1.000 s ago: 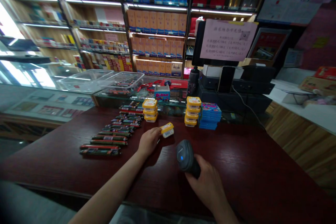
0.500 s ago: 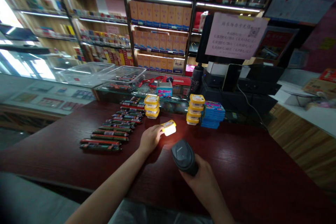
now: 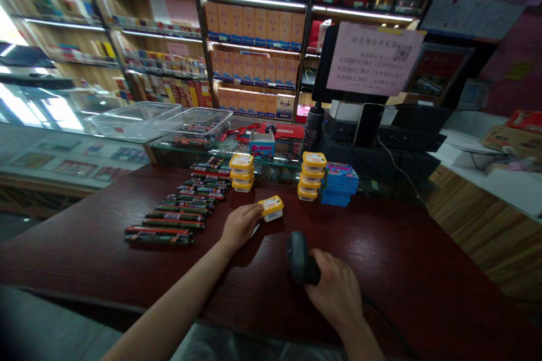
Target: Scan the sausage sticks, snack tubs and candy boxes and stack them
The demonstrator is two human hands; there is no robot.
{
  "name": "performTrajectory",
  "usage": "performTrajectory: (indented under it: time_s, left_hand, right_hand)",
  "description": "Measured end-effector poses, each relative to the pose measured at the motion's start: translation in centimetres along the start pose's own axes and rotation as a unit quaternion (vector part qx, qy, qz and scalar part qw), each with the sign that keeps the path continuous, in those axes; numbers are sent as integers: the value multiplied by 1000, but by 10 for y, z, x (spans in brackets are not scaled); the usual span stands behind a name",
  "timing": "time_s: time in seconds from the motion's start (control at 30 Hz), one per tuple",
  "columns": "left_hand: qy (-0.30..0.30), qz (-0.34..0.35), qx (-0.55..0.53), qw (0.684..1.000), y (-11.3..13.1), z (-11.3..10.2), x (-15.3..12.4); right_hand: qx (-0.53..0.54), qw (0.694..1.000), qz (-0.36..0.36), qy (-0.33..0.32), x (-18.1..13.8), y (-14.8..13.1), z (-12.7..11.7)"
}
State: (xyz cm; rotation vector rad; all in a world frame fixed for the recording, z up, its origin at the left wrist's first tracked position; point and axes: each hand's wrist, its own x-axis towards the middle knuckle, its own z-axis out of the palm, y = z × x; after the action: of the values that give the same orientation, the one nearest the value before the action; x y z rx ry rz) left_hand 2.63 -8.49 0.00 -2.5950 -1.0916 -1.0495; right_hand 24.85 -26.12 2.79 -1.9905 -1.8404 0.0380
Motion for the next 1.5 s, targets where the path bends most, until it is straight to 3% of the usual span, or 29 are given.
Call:
performTrajectory:
  time_s: [0.23,0.5,0.73,0.97,1.13,1.27,1.37,1.5]
  left_hand:
    - [-66,93,2,993,9,0,10]
    - [-137,164,16,977,36,21,60]
    - [-153,166,34,974,55,48,77]
    - [-145,154,5,977,51,51,75]
    - [-109,163,9,981,24,29,70]
    - [-10,37,85,996,-18,-8,70]
    - [78,-89,144,982,-49,-37,75]
    - [65,-143,193,969,-80,-59,84]
  right_hand:
    - [-24,993,-79,89,-14,39,35]
    - [-20,994,-59,91,-14,35,37]
    - [-17,995,-48,87,-12,33,32]
    - [-7,996,-41,82,-10,35,32]
    - [0,995,-49,91,-12,37,34]
    - [-3,995,-50,90,-14,37,34]
    - [-6,995,-47,88,-14,37,35]
    - [-5,995,-55,84,-15,38,36]
